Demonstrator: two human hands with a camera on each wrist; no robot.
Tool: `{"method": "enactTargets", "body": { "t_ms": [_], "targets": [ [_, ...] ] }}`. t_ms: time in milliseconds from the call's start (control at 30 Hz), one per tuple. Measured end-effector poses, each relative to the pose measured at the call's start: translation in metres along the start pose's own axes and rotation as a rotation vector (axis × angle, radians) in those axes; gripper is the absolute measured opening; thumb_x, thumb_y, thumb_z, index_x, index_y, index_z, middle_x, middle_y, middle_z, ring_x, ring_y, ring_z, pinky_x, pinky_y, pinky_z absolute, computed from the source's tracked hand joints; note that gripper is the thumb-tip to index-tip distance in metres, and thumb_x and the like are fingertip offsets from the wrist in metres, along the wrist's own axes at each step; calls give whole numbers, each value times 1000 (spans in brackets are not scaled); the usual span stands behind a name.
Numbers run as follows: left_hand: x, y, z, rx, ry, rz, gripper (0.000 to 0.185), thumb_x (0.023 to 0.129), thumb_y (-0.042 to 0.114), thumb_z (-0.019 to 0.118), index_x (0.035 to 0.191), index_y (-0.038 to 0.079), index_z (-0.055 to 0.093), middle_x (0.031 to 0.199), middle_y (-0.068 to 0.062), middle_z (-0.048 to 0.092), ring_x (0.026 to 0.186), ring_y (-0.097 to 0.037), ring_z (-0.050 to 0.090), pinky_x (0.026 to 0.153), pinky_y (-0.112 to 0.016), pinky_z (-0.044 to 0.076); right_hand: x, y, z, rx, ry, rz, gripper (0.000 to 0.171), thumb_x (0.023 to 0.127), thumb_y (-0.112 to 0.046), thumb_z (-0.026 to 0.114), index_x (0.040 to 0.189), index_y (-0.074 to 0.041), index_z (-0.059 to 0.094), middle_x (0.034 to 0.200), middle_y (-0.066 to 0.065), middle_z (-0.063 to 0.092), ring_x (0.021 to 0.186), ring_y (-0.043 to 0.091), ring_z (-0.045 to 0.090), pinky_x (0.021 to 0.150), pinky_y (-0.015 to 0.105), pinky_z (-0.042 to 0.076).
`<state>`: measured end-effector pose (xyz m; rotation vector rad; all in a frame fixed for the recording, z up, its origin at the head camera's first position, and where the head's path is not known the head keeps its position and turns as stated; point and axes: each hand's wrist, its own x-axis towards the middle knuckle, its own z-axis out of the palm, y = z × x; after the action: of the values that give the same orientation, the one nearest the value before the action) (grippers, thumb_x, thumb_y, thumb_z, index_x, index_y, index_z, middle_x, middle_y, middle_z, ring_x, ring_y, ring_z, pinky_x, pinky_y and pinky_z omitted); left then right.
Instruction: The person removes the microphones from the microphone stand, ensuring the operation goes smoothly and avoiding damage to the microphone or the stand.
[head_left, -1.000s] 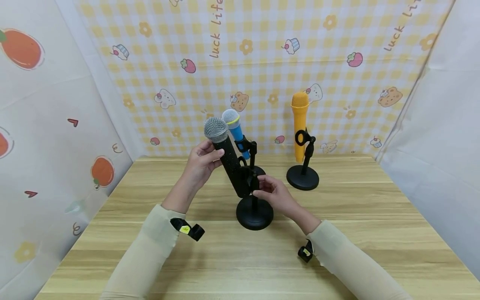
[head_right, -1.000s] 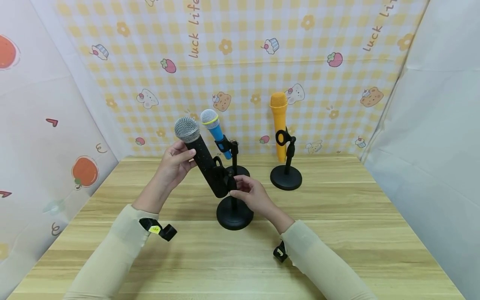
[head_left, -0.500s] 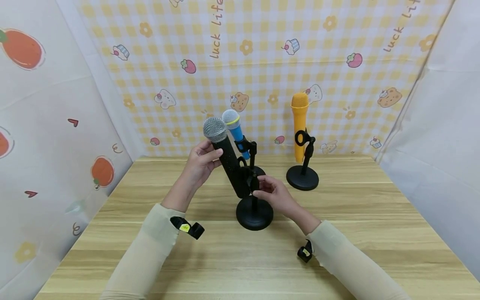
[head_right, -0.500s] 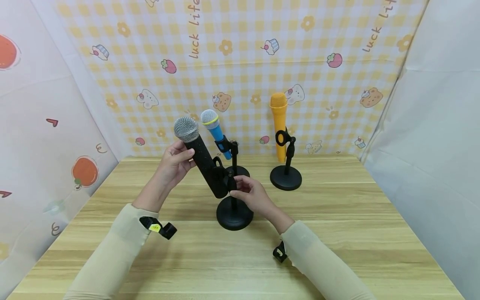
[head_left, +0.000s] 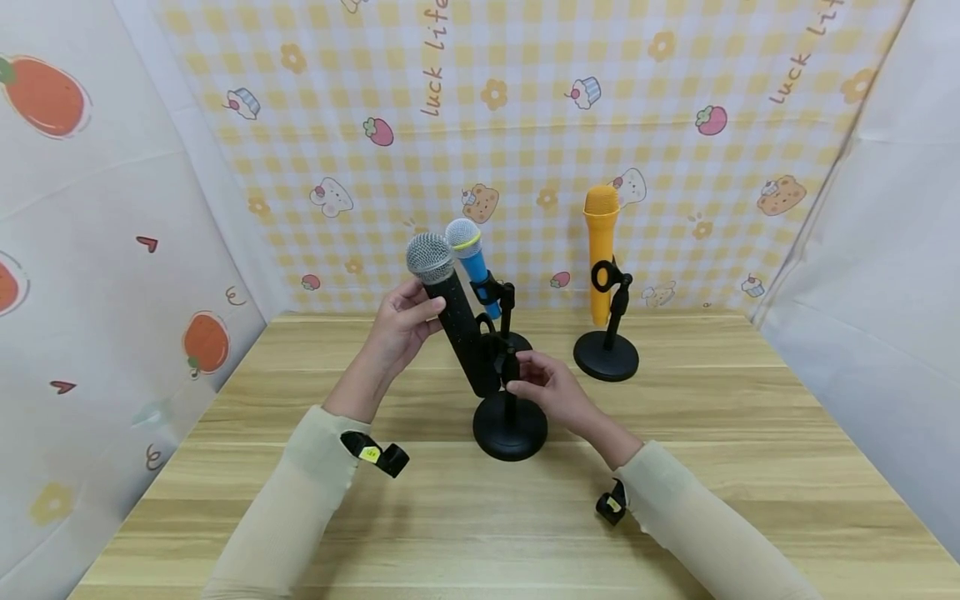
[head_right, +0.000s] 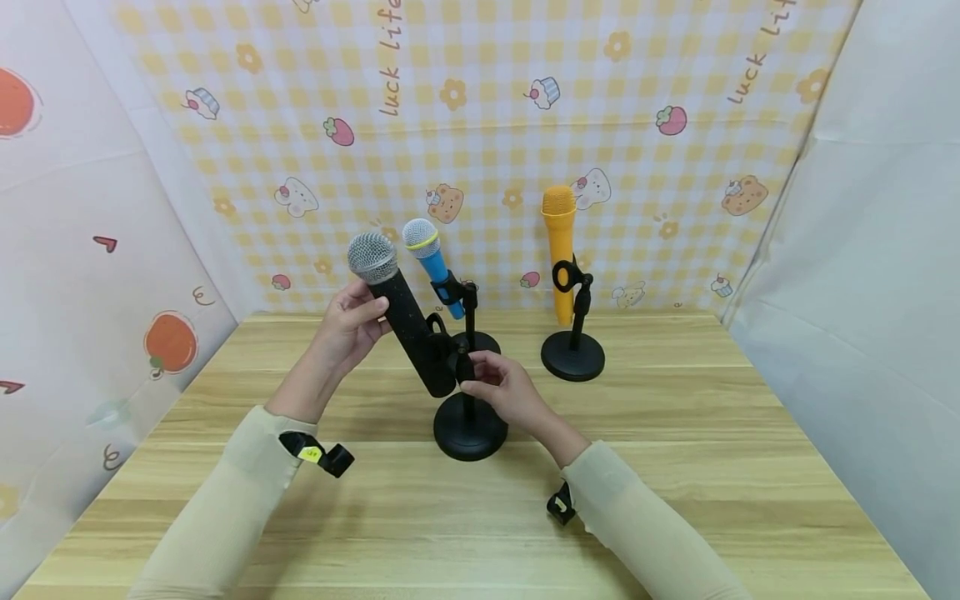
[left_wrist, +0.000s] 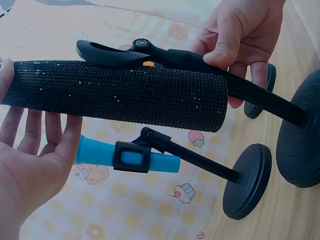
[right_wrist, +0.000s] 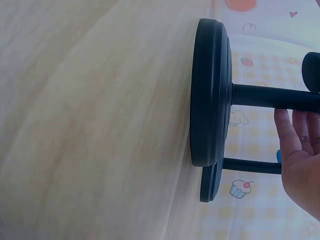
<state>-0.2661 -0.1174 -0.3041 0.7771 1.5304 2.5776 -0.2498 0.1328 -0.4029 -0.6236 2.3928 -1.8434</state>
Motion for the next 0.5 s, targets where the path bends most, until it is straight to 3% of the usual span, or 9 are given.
{"method": "enactTargets", "body": {
  "t_ms": [500],
  "targets": [
    [-6,2,9,34,91,24,36,86,-11,57,109,14,70,100,-5,67,82,-16,66,72,-28,56,-1,0,2,-7,23,-3,44,92,-9,68,131,3,54,109,14,59,96,25,56,86,32,50]
  ]
}}
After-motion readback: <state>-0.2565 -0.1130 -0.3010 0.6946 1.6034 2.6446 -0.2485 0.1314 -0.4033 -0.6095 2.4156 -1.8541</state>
